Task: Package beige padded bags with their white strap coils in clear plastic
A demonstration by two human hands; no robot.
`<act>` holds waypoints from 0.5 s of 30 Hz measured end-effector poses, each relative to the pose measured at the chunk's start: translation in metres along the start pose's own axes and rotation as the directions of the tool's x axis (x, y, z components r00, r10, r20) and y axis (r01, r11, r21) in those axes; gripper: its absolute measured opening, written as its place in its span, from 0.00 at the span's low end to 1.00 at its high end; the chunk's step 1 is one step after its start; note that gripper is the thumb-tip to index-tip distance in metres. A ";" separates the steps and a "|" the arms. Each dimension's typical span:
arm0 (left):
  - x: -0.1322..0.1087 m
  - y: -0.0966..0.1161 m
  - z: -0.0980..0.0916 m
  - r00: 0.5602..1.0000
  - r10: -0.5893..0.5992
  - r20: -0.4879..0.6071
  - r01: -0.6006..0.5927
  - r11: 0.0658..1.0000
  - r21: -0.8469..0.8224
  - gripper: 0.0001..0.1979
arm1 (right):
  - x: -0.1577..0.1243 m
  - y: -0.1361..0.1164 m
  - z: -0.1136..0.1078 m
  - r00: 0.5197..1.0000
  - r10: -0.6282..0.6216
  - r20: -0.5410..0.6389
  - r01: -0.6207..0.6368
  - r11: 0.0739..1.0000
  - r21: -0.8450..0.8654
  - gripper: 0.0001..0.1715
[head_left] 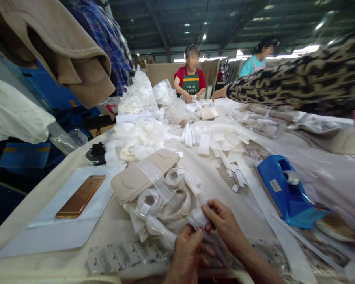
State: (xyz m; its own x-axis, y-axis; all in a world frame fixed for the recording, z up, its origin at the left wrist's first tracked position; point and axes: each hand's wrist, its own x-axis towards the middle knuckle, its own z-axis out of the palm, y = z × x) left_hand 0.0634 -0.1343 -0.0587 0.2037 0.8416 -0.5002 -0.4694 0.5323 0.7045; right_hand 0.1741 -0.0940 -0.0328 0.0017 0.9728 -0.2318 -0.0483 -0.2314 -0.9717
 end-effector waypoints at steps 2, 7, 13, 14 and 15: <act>0.006 -0.002 0.004 1.000 -0.011 -0.002 0.011 0.995 -0.098 0.31 | 0.004 0.002 0.000 1.000 -0.010 -0.002 0.010 1.000 -0.010 0.17; 0.007 -0.005 0.001 0.998 -0.049 -0.034 0.041 0.980 -0.195 0.29 | 0.015 0.009 0.002 0.984 -0.138 -0.115 0.116 0.977 -0.180 0.15; -0.007 0.005 -0.007 0.981 -0.097 0.166 0.142 0.948 -0.286 0.23 | 0.026 0.013 0.003 0.961 -0.192 -0.197 0.128 0.946 -0.298 0.16; -0.009 0.008 -0.007 0.975 -0.101 0.200 0.156 0.945 -0.288 0.22 | 0.028 0.013 0.001 0.953 -0.212 -0.219 0.132 0.935 -0.328 0.16; -0.011 0.009 -0.009 0.970 -0.100 0.223 0.163 0.944 -0.286 0.21 | 0.030 0.013 -0.002 0.943 -0.233 -0.237 0.138 0.923 -0.358 0.16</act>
State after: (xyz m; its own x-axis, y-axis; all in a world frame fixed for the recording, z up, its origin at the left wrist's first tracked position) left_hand 0.0495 -0.1391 -0.0513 0.4357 0.7834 -0.4431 -0.6555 0.6136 0.4402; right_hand 0.1757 -0.0678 -0.0527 0.2497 0.9683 -0.0029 0.3137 -0.0838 -0.9458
